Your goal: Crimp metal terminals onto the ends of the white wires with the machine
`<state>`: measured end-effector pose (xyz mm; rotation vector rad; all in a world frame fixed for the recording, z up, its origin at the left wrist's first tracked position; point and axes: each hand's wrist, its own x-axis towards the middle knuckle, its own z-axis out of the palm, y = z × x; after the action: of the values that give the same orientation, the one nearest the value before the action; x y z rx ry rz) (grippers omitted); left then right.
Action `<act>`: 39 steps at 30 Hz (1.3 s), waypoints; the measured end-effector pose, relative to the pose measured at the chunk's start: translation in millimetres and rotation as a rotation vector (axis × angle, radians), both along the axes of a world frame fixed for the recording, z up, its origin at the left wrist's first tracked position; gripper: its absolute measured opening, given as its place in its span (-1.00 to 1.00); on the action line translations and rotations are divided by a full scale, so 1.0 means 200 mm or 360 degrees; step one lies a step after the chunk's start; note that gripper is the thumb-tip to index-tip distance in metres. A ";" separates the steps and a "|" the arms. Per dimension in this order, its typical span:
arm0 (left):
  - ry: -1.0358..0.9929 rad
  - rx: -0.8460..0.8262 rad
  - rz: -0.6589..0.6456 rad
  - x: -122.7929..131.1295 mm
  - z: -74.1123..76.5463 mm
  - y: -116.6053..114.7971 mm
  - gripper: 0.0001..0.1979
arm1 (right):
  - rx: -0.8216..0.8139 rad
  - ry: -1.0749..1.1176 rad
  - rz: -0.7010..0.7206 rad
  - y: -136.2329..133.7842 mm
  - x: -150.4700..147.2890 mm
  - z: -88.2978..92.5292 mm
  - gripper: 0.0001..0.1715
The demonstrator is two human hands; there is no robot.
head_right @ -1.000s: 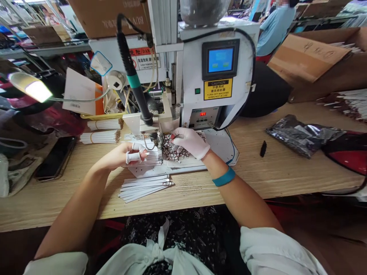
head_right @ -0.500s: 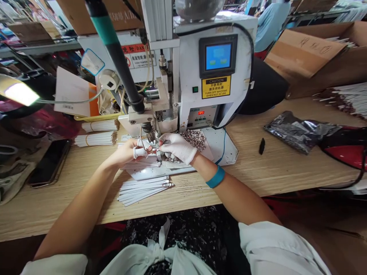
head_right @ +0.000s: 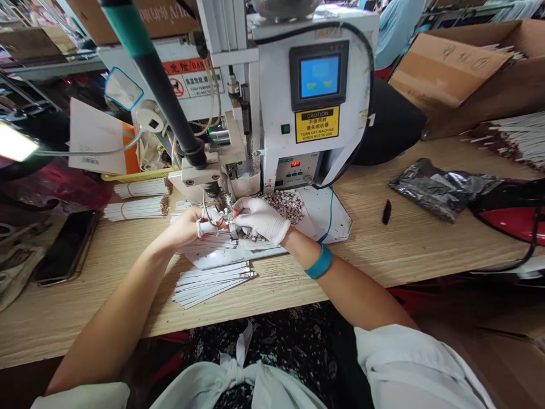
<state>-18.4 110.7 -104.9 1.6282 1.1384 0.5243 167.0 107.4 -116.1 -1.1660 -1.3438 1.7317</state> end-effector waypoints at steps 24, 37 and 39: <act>0.0020 -0.0063 0.0113 -0.02 -0.04 0.02 -0.83 | 0.0040 -0.0095 0.0045 0.02 0.02 -0.02 -0.84; 0.0015 0.0046 0.0016 -0.02 -0.01 0.01 -0.77 | 0.0631 -0.0192 -0.0004 0.04 0.04 -0.07 -0.82; 0.0071 0.0112 -0.0015 -0.02 0.00 -0.02 -0.75 | 0.0606 -0.0266 -0.0028 0.04 0.08 -0.03 -0.84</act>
<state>-22.5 107.3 -104.4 1.7125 1.1562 0.5292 183.7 115.9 -121.7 -1.1138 -1.6694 1.3107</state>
